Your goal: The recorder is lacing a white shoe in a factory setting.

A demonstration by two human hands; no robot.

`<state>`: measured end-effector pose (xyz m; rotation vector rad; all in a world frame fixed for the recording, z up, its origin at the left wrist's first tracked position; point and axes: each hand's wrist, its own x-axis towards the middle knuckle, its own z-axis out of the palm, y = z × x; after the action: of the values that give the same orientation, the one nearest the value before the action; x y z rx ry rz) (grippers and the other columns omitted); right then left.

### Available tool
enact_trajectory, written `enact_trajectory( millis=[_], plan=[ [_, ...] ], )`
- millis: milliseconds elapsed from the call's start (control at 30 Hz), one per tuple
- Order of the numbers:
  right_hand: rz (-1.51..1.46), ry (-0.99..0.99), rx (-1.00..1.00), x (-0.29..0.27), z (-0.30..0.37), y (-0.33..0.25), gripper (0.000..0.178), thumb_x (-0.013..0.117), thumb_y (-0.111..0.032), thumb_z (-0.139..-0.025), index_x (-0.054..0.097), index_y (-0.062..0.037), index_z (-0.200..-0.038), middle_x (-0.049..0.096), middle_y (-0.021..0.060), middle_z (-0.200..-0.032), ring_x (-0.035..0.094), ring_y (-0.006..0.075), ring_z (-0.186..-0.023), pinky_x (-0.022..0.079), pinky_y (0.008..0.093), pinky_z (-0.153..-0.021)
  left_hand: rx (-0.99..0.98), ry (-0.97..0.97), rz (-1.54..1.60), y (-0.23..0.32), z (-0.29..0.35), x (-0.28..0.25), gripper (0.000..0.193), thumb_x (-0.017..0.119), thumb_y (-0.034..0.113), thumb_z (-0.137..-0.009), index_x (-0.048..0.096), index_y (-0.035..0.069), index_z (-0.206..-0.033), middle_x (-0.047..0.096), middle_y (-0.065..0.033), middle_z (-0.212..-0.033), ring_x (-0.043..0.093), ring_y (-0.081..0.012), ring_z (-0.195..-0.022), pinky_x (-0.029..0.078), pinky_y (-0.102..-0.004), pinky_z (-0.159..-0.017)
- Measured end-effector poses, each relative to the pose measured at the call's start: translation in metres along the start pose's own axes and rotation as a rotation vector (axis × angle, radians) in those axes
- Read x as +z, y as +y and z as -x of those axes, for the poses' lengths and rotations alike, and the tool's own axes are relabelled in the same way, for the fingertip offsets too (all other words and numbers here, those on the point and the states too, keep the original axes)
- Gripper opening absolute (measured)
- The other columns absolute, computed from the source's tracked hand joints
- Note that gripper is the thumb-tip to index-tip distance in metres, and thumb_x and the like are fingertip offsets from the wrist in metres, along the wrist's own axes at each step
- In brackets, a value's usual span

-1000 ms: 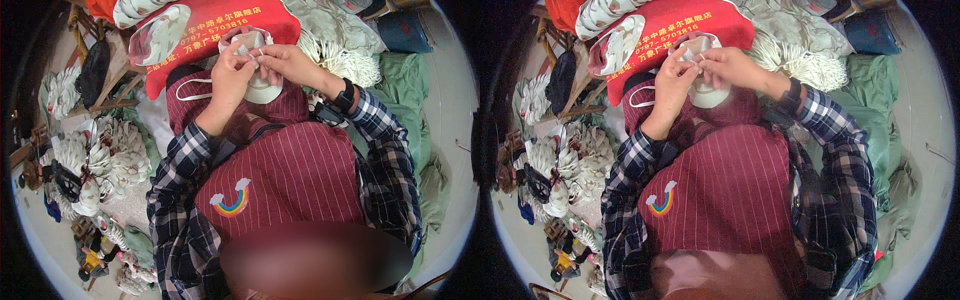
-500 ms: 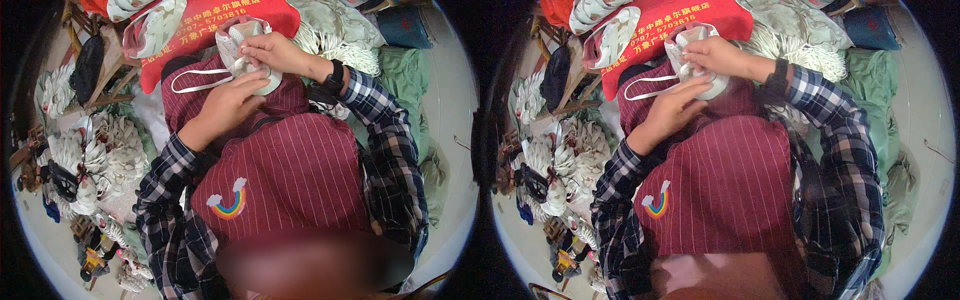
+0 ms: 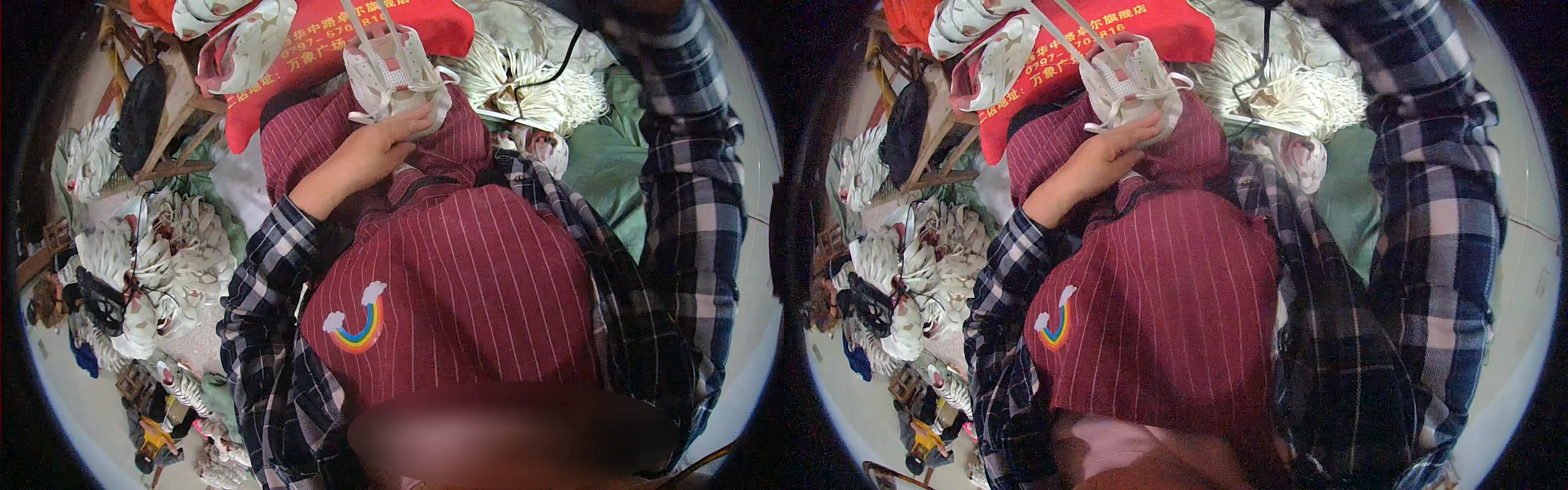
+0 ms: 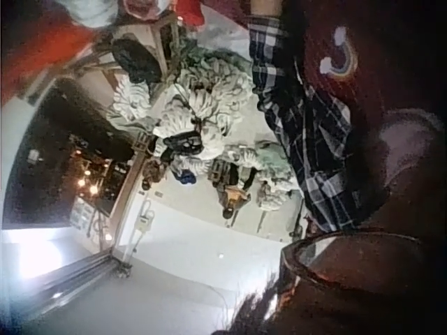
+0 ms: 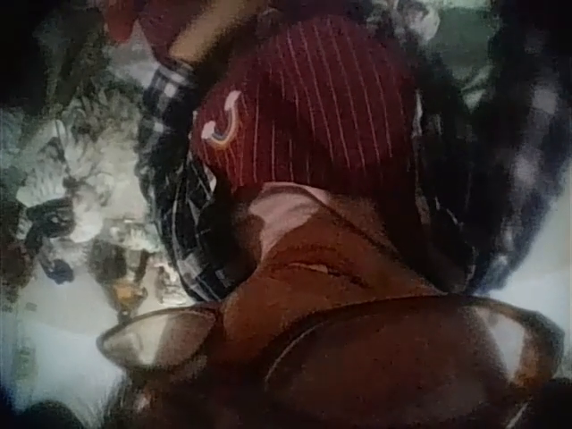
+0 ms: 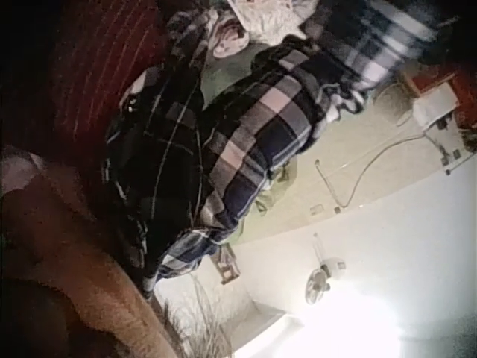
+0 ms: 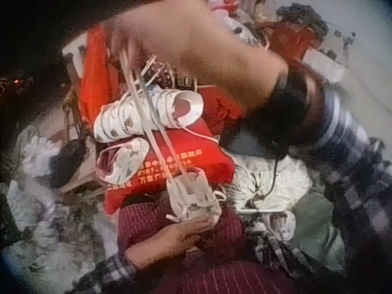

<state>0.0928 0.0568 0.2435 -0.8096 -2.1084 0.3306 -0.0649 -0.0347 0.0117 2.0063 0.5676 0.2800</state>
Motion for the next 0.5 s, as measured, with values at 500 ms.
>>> enact_trajectory(
  millis=[500],
  plan=[
    [-1.642,0.978,0.228,0.206,0.191,0.103,0.046,0.056,-0.030,-0.091,0.047,-0.0061,-0.129,0.055,0.0170,-0.118,0.056,0.0329,-0.102,0.045,0.0490,-0.089,0.068,-0.009,0.117,-0.005,-0.008,0.001,0.047,0.057,-0.001,-0.087,0.052,0.007,-0.133,0.045,-0.0092,-0.145,0.042,-0.0226,-0.134,0.031,-0.0321,-0.112]
  ],
)
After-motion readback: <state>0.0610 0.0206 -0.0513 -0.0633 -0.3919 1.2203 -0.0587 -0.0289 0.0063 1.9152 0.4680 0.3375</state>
